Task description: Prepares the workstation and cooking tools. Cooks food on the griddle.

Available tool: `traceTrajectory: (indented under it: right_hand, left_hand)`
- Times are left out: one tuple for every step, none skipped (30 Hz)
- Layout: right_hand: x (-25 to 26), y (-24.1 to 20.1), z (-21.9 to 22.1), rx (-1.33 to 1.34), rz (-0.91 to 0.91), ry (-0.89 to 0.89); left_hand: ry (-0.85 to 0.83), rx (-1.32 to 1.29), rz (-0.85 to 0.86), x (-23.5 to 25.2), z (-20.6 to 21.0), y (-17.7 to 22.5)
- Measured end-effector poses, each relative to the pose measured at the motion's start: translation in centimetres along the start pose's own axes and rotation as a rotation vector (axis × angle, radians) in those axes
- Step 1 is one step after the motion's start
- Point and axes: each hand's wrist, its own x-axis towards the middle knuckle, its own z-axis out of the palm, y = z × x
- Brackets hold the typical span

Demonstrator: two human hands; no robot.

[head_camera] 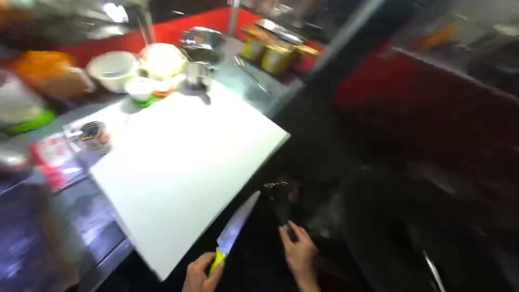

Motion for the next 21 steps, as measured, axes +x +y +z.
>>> traceTrajectory:
  right_hand:
    - [1.2, 1.8, 0.5, -0.049, 0.094, 0.028]
    - [2.6, 3.5, 1.2, -0.077, 0.197, 0.022]
    - [4.2, 5.2, 2.0, -0.089, 0.29, 0.001]
    - [6.3, 6.8, 2.9, -0.083, 0.375, -0.01]
    - [8.5, 8.3, 4.0, -0.068, 0.439, 0.002]
    - [10.2, 9.9, 4.9, -0.058, 0.484, 0.024]
    - [11.7, 11.3, 5.6, -0.06, 0.524, 0.047]
    - [13.5, 12.7, 6.2, -0.055, 0.554, 0.085]
    - [15.5, 14.2, 6.6, -0.049, 0.576, 0.135]
    - [17.2, 15.8, 6.9, -0.037, 0.597, 0.188]
    - [18.7, 17.4, 7.1, -0.001, 0.624, 0.231]
    - [20.0, 18.8, 7.1, 0.066, 0.68, 0.228]
    - [20.8, 19.9, 7.0, 0.18, 0.769, 0.183]
    - [21.1, 20.9, 7.1, 0.321, 0.859, 0.116]
    - [21.0, 21.4, 7.2, 0.475, 0.927, 0.056]
    - [20.7, 21.6, 7.3, 0.609, 0.974, -0.017]
    - [20.4, 21.8, 7.5, 0.711, 0.995, -0.081]
    - [20.4, 22.2, 7.9, 0.793, 1.014, -0.111]
    - [20.8, 22.7, 8.3, 0.851, 1.024, -0.105]
    - [21.7, 23.7, 8.6, 0.884, 1.021, -0.073]
    - [22.9, 25.0, 8.9, 0.901, 1.008, -0.026]
  left_hand:
    - [0.024, 0.105, 0.096, 2.8, 3.6, -0.4]
    - [0.044, 0.185, 0.191, 5.7, 7.5, -1.1]
    - [0.017, 0.221, 0.247, 8.4, 11.3, -1.7]
    - [-0.048, 0.249, 0.265, 11.3, 14.8, -1.9]
    - [-0.128, 0.283, 0.256, 14.1, 18.0, -2.2]
    - [-0.217, 0.318, 0.212, 16.3, 20.9, -2.6]
    - [-0.289, 0.343, 0.158, 18.1, 23.4, -3.2]
    - [-0.334, 0.355, 0.112, 20.4, 25.6, -3.8]
    - [-0.394, 0.359, 0.027, 22.7, 27.5, -4.3]
    - [-0.49, 0.367, -0.115, 25.1, 28.9, -4.6]
    - [-0.57, 0.36, -0.267, 27.6, 30.2, -5.1]
    - [-0.593, 0.295, -0.433, 29.8, 31.7, -6.2]
    - [-0.587, 0.163, -0.594, 31.4, 33.1, -7.2]
    - [-0.573, -0.006, -0.738, 32.7, 34.0, -7.8]
    - [-0.551, -0.188, -0.86, 33.8, 34.7, -7.9]
    - [-0.526, -0.346, -0.959, 34.6, 35.2, -7.8]
    - [-0.525, -0.439, -1.018, 35.0, 35.4, -7.6]
    - [-0.549, -0.487, -1.043, 35.1, 35.3, -7.5]
    - [-0.572, -0.498, -1.055, 34.8, 35.0, -7.5]
    - [-0.597, -0.49, -1.066, 34.3, 34.3, -7.5]
    - [-0.615, -0.469, -1.082, 33.5, 33.4, -7.5]
